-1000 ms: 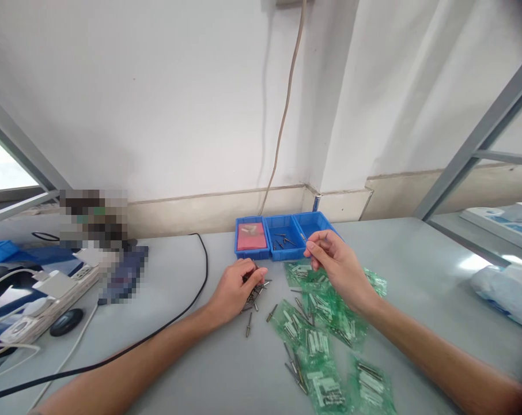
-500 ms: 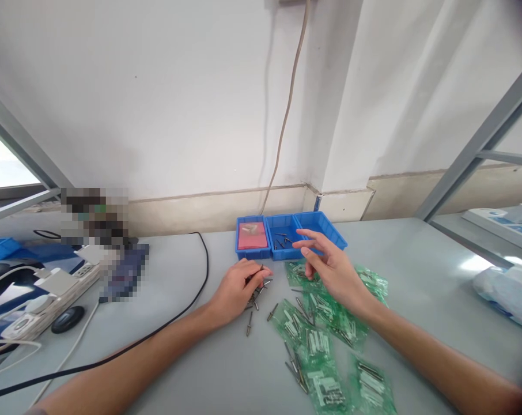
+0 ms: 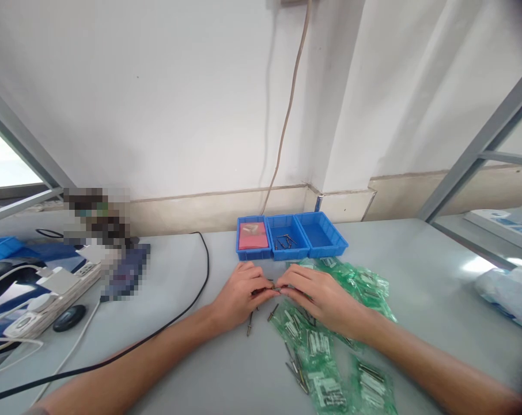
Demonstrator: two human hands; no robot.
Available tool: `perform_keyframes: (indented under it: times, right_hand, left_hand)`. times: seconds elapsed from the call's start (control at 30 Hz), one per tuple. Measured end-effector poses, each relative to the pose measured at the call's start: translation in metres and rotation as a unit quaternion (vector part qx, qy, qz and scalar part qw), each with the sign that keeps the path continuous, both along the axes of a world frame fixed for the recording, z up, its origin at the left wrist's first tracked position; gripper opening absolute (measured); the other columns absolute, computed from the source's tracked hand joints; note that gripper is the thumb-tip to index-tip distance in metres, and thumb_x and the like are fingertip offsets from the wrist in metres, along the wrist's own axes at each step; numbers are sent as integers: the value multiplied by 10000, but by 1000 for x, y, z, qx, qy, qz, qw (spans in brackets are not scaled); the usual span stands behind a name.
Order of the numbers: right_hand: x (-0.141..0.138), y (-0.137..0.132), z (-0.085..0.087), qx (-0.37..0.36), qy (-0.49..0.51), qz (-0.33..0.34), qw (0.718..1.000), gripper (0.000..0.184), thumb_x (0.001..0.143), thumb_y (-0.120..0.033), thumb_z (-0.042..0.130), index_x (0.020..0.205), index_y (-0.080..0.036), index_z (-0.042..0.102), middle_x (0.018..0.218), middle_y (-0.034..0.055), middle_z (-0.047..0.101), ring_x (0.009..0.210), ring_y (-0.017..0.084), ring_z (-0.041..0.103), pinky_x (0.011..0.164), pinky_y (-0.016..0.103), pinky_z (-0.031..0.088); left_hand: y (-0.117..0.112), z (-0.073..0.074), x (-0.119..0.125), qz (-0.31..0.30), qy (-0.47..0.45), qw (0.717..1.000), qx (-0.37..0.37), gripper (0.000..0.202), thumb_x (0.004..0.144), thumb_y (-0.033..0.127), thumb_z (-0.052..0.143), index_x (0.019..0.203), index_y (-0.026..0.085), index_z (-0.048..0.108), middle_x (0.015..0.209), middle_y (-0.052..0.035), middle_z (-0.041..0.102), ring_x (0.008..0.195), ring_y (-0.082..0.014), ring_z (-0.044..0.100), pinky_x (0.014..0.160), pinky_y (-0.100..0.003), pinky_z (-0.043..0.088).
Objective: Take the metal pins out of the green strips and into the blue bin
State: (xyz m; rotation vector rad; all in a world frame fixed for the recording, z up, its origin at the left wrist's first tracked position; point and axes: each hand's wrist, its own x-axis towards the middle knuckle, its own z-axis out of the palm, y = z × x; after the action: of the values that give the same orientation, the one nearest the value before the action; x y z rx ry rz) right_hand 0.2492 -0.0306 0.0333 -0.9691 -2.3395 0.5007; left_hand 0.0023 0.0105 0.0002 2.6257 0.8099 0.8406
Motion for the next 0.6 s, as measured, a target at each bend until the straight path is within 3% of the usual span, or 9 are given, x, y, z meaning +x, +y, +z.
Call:
perform_keyframes:
  times: [0.17, 0.33, 0.5, 0.6]
  right_hand:
    - [0, -1, 0, -1, -2, -35, 999, 179, 1113, -268, 459, 1085, -273, 635, 1016, 48, 680, 877, 235, 637, 783, 358, 446]
    - [1, 1, 5, -55, 107, -132, 984, 213, 1111, -362, 468, 946, -265, 561, 856, 11, 621, 742, 211, 546, 696, 341, 401]
    - [3, 9, 9, -210, 262, -188, 923, 529, 1056, -637, 488, 703, -244, 459, 663, -28, 421, 603, 169, 362, 568, 313, 295]
    - [3, 11, 13, -287, 341, -183, 877, 561, 994, -689, 577, 680, -236, 473, 637, -40, 391, 575, 151, 319, 553, 308, 259]
  left_hand:
    - [-1, 2, 1, 3, -10, 1000, 2, 419, 1099, 488, 540, 935, 200, 797, 828, -47, 668, 838, -205, 557, 852, -351, 406]
    - [-3, 4, 1, 29, -23, 999, -23, 403, 1130, 440, 489, 995, 199, 782, 843, -45, 706, 830, -206, 564, 864, -353, 414]
    - [-4, 5, 1, 42, -33, 998, -43, 341, 1122, 435, 517, 1113, 224, 786, 873, -39, 747, 840, -211, 590, 886, -362, 427]
    - [-4, 5, 2, 73, -43, 994, -74, 309, 1089, 476, 577, 1133, 245, 777, 797, -17, 714, 827, -213, 600, 902, -366, 448]
